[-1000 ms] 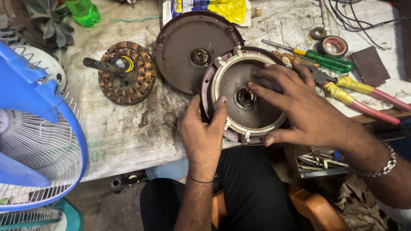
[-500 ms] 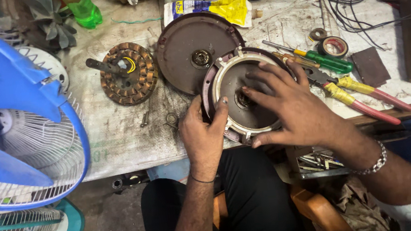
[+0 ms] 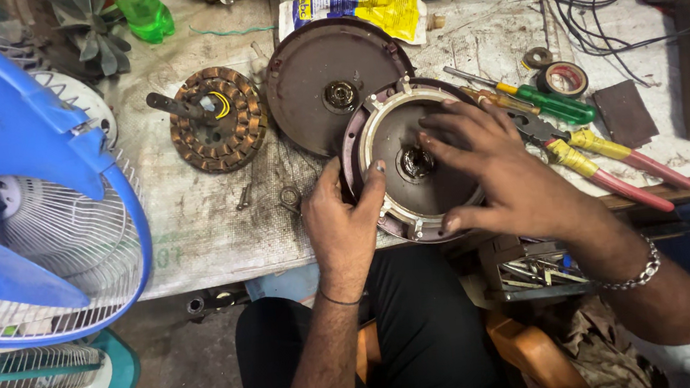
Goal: The person applies grease to the bearing area of a fan motor end cap and then to the bearing inside the motor housing, spreading it by hand. They handle the end cap and motor housing separately on a cluttered workbench.
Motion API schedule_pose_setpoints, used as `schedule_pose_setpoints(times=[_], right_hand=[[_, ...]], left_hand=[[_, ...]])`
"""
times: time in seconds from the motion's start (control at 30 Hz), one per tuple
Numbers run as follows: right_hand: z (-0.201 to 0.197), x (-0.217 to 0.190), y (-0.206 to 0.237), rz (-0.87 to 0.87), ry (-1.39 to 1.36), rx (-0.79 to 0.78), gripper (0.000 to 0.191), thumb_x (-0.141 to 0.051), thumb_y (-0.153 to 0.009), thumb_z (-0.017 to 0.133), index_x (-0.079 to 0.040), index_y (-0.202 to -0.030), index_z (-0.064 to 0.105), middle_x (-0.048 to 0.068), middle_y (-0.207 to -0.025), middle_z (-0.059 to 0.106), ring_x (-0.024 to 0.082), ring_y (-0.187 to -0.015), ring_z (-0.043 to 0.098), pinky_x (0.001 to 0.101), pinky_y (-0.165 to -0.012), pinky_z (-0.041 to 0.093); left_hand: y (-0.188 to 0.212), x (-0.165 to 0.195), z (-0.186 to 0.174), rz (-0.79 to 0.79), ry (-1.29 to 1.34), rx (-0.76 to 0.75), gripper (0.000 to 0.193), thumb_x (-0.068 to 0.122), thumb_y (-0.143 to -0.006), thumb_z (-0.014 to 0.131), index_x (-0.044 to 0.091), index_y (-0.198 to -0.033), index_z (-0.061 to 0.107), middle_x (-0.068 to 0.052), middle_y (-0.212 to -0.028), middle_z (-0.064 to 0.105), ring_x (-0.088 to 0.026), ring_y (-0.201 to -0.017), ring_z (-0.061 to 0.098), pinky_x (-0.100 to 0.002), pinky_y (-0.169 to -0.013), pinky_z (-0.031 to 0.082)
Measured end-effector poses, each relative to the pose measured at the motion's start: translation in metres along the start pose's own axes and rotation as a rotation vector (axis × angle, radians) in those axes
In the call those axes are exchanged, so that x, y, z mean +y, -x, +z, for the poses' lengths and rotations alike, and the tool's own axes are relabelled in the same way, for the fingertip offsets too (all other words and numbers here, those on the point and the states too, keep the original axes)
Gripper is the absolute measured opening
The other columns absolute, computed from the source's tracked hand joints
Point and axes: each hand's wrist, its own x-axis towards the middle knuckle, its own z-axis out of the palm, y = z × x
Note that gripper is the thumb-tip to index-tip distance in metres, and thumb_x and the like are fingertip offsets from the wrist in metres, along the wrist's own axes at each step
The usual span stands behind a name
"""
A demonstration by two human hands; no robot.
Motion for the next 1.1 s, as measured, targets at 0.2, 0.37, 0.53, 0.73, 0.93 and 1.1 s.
schedule_pose_setpoints(times=[0.2, 0.37, 0.53, 0.73, 0.93, 1.1], right_hand=[[0.011, -0.009, -0.006, -0.042, 0.28, -0.048, 0.118, -0.093, -0.074, 0.043, 0.0, -0.146, 0.049, 0.025, -0.157, 0.034, 0.045, -0.151, 0.021, 0.0735, -0.118, 0.009], [0.012, -0.012, -0.006, -0.11, 0.264, -0.088, 0.113, -0.094, -0.073, 0.041, -0.004, -0.141, 0.052, 0.027, -0.158, 0.031, 0.045, -0.151, 0.018, 0.0725, -0.118, 0.006], [0.003, -0.005, -0.001, -0.041, 0.076, -0.006, 0.11, -0.088, -0.077, 0.033, -0.008, -0.149, 0.054, 0.021, -0.164, 0.031, 0.042, -0.157, 0.017, 0.07, -0.124, 0.004], [0.007, -0.011, -0.005, 0.016, 0.289, -0.037, 0.114, -0.091, -0.078, 0.041, 0.001, -0.145, 0.05, 0.023, -0.16, 0.032, 0.044, -0.154, 0.016, 0.0694, -0.12, 0.006], [0.007, -0.009, -0.004, -0.088, 0.276, -0.046, 0.105, -0.09, -0.075, 0.044, -0.012, -0.145, 0.054, 0.024, -0.157, 0.034, 0.044, -0.151, 0.017, 0.0728, -0.116, 0.006], [-0.004, 0.006, 0.002, -0.086, -0.033, 0.001, 0.1, -0.088, -0.074, 0.052, -0.017, -0.145, 0.06, 0.019, -0.163, 0.038, 0.043, -0.158, 0.019, 0.0718, -0.124, 0.006]], left_hand=[[0.0, -0.001, 0.0, 0.016, 0.049, -0.022, 0.025, 0.02, -0.093, 0.073, -0.002, -0.104, 0.07, -0.011, -0.083, 0.079, -0.015, -0.073, 0.078, -0.029, -0.064, 0.064], [0.0, 0.002, -0.002, 0.025, 0.04, -0.003, 0.025, 0.021, -0.092, 0.074, -0.002, -0.102, 0.071, -0.01, -0.083, 0.079, -0.015, -0.072, 0.078, -0.029, -0.064, 0.061], [-0.001, 0.003, -0.002, 0.059, 0.01, 0.018, 0.025, 0.022, -0.092, 0.076, -0.002, -0.1, 0.071, -0.009, -0.082, 0.078, -0.013, -0.071, 0.076, -0.029, -0.065, 0.06], [0.0, 0.005, -0.002, 0.017, 0.02, 0.016, 0.025, 0.021, -0.09, 0.076, -0.002, -0.099, 0.071, -0.009, -0.079, 0.078, -0.013, -0.067, 0.075, -0.03, -0.061, 0.058], [0.001, 0.001, 0.0, 0.022, 0.071, 0.015, 0.024, 0.02, -0.091, 0.075, -0.001, -0.101, 0.071, -0.008, -0.082, 0.079, -0.012, -0.071, 0.076, -0.029, -0.064, 0.06], [0.0, -0.003, 0.001, 0.033, 0.034, -0.002, 0.025, 0.022, -0.092, 0.075, -0.001, -0.101, 0.071, -0.007, -0.083, 0.078, -0.012, -0.071, 0.076, -0.028, -0.065, 0.062]])
